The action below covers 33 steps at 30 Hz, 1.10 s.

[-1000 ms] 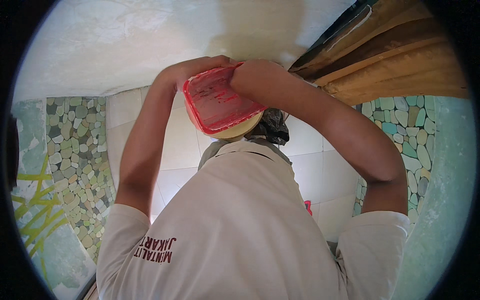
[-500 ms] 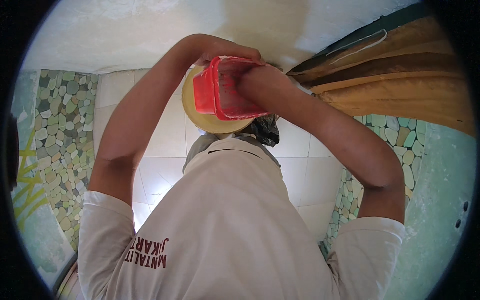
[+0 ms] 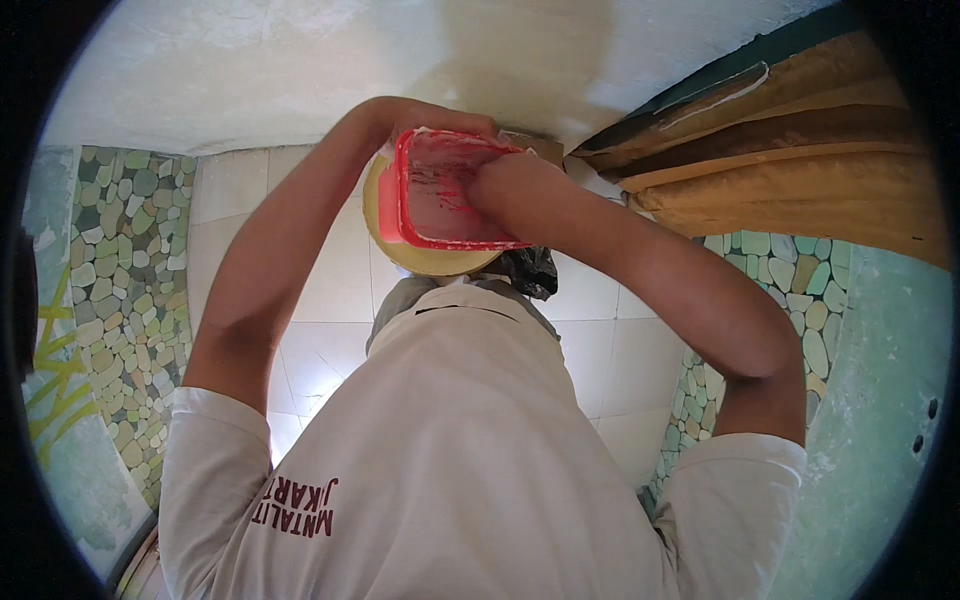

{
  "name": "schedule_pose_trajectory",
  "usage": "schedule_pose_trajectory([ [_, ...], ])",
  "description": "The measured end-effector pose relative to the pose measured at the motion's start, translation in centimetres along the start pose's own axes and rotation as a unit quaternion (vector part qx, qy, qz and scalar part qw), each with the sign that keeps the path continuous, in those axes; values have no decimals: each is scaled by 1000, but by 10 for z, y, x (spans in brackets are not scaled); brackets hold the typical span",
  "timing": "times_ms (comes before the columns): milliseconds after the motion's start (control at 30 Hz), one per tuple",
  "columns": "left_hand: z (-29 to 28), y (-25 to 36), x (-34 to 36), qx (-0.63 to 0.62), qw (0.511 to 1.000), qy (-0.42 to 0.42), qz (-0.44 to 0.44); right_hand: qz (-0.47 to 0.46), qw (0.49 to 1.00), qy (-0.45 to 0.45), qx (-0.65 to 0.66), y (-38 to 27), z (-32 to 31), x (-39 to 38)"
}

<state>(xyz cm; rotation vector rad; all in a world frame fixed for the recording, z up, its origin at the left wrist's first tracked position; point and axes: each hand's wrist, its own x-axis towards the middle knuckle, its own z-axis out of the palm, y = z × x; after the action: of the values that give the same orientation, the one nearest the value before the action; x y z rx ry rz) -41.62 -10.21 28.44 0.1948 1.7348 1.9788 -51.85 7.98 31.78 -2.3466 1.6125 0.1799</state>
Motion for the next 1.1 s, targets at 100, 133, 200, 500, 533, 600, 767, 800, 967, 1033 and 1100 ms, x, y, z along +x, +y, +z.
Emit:
schedule_pose_trajectory([
  [100,11,7,3,-70,992,55,-92,-8,999,-22,28,4,-4,-2],
  [133,14,8,6,-108,978,102,-147,-13,999,-32,19,6,-4,-2],
  [200,16,12,10,-144,957,148,-202,-10,1000,8,8,9,3,0],
  [500,23,53,14,170,923,200,-282,-2,999,50,-13,11,16,-4],
  [533,23,56,14,177,920,197,-291,16,996,86,-35,12,17,-1],
  [600,22,58,14,183,916,196,-299,43,991,123,-41,13,25,6],
  [767,19,55,12,182,916,184,-306,0,989,125,-79,14,26,0],
  [800,19,54,10,180,916,185,-308,-27,997,40,-57,11,17,-5],
  [967,23,67,14,196,901,193,-335,-42,996,-54,-61,8,3,-8],
  [1033,29,73,13,159,910,206,-323,45,997,59,-30,10,13,-2],
  [1100,28,71,12,119,917,221,-311,62,995,78,-29,11,16,-2],
])
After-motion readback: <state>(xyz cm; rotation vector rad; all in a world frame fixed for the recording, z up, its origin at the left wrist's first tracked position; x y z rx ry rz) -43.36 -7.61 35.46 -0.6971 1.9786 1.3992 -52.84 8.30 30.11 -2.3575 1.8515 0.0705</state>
